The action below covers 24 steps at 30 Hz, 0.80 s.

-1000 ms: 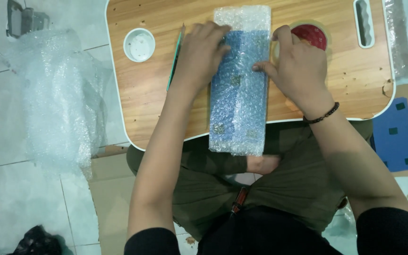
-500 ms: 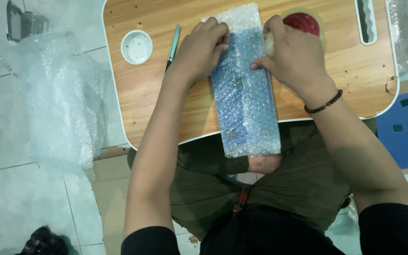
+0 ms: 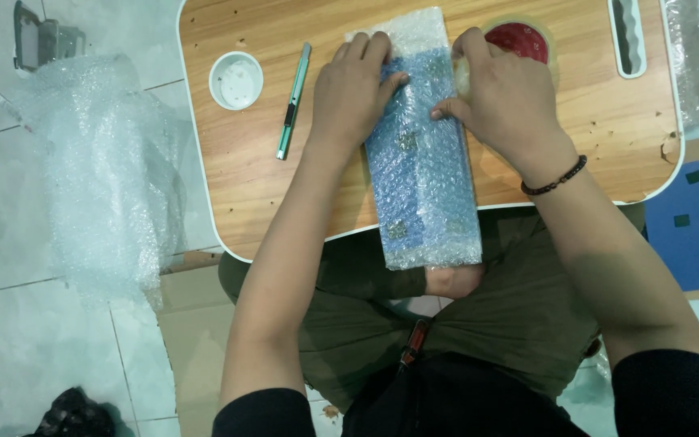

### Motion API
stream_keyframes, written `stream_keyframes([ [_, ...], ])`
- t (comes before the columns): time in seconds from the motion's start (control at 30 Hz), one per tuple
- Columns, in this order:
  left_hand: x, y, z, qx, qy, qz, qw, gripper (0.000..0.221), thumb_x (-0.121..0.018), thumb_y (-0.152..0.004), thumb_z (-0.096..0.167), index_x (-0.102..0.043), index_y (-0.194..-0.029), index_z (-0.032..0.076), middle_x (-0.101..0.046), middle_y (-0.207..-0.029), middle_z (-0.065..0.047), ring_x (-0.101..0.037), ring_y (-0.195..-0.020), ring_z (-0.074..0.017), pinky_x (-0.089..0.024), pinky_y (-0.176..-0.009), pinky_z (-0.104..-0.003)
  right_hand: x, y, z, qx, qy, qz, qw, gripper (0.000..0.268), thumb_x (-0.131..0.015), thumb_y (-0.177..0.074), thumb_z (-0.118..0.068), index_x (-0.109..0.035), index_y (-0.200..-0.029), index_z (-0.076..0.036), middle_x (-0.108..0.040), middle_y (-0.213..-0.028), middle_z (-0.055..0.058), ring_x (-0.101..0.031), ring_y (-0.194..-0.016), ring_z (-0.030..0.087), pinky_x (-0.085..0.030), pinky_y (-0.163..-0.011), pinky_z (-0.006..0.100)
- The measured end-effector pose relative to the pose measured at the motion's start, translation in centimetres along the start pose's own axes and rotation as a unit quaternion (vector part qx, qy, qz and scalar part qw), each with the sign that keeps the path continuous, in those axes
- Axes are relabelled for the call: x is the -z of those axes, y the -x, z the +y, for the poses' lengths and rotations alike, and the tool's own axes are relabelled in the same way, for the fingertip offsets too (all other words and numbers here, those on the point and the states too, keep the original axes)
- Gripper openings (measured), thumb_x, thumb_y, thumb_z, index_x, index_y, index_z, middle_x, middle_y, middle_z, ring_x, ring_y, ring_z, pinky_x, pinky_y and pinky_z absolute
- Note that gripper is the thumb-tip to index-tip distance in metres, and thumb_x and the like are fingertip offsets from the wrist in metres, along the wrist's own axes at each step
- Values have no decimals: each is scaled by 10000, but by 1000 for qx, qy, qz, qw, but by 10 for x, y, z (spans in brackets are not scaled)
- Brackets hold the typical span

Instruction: Wrapping blue rectangular panels in bubble wrap and securing them with clear packing tape on a small wooden table.

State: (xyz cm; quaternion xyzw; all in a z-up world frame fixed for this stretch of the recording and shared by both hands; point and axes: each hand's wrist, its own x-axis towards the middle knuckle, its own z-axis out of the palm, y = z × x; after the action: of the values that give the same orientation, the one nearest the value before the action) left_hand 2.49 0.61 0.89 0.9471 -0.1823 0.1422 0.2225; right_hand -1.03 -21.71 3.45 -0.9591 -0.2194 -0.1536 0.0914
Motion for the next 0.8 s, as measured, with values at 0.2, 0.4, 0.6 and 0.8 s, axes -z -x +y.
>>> stream_keyframes([
  [0.2,-2,11,4,42,17,31,998,307,-644,-979,381,-498,-1004,113,-577,-894,-76,-651,-702,-312,-496,-658,-465,-2,-1,-1,-10,17,8,1000,745,-958,-714,-514,-587,-1195,-82,-747,-867,74,-697,-658,246,-512,-595,336],
  [0.4,-11,23,5,35,-89,0,995,599,-789,-899,461,-510,-1266,78,-523,-1129,-119,-657,-916,-306,-478,-775,-443,-2,1,-3,-19,19,-5,1000,724,-954,-726,-487,-575,-1196,-88,-748,-883,80,-701,-673,252,-512,-601,338],
  [0.6,-7,31,12,22,-22,43,999,664,-765,-860,515,-478,-1258,68,-474,-1121,-129,-616,-900,-316,-472,-802,-446,-3,3,-6,-27,11,10,1000,683,-964,-754,-419,-558,-1191,-86,-736,-902,70,-694,-682,237,-514,-613,323],
  [0.8,49,78,39,140,41,38,989,318,-674,-917,135,-527,-1167,5,-553,-1093,-211,-590,-960,-409,-504,-841,-505,-9,3,-6,-43,51,37,997,674,-966,-835,-498,-590,-1217,-89,-648,-691,3,-599,-499,171,-445,-499,291],
])
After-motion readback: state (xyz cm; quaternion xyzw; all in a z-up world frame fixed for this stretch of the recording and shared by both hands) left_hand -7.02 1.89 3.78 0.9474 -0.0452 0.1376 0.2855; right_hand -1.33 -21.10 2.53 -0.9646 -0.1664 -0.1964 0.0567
